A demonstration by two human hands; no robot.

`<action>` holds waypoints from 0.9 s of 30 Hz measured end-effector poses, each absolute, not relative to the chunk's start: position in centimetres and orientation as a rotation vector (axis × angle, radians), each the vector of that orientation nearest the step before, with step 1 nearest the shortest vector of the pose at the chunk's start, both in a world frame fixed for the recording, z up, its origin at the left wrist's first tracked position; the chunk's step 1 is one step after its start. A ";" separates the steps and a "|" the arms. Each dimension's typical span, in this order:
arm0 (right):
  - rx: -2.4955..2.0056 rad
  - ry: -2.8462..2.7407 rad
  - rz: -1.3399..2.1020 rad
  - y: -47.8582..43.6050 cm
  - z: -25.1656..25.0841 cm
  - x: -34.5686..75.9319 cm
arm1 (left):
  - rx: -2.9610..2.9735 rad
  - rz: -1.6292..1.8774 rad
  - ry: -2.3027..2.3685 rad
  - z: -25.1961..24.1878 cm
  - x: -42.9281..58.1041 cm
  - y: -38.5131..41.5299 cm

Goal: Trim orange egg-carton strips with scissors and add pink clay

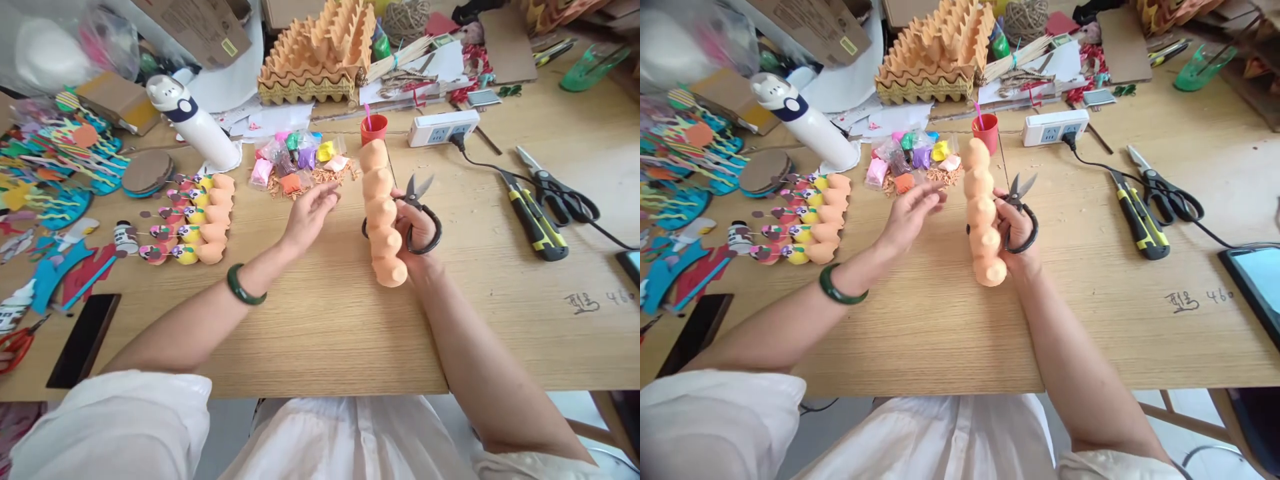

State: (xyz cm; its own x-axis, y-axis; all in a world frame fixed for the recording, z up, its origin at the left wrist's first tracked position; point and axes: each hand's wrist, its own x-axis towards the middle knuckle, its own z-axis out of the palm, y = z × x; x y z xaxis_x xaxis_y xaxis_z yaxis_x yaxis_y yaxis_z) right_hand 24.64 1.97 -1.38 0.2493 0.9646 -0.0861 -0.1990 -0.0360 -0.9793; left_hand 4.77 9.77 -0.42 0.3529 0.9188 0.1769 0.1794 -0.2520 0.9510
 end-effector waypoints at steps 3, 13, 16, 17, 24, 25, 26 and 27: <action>-1.017 -0.591 1.331 0.9 -1.0 22.1 | 1.340 0.824 0.852 0.7 4.7 4.9; -1.026 -0.825 1.578 -1.1 -0.9 19.7 | 1.178 0.975 0.936 -0.6 2.2 -0.6; -1.053 -0.904 1.520 -1.0 -0.8 20.0 | 1.172 1.047 0.968 -1.6 1.4 -0.4; -1.066 -0.952 1.459 -1.0 -0.8 20.2 | 1.158 1.061 0.975 -1.8 1.2 -0.3; -1.314 -1.263 0.925 -1.5 0.5 21.5 | 1.018 1.082 0.878 -2.1 0.6 0.5; -1.344 -1.291 0.920 -1.6 0.7 21.5 | 1.008 1.071 0.874 -2.0 0.5 0.5; -1.366 -1.317 0.938 -1.6 0.8 21.6 | 1.006 1.056 0.877 -1.9 0.4 0.5; -1.383 -1.342 0.963 -1.7 0.9 21.5 | 1.005 1.039 0.883 -1.8 0.3 0.5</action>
State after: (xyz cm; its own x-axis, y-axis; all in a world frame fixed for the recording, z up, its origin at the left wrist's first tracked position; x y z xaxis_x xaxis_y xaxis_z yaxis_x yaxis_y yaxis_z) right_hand 21.54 -1.71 0.91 0.0885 0.9933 0.0749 0.2472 0.0510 -0.9676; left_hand 0.30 0.48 -1.78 0.2725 0.9560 -0.1090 -0.2617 0.1826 0.9477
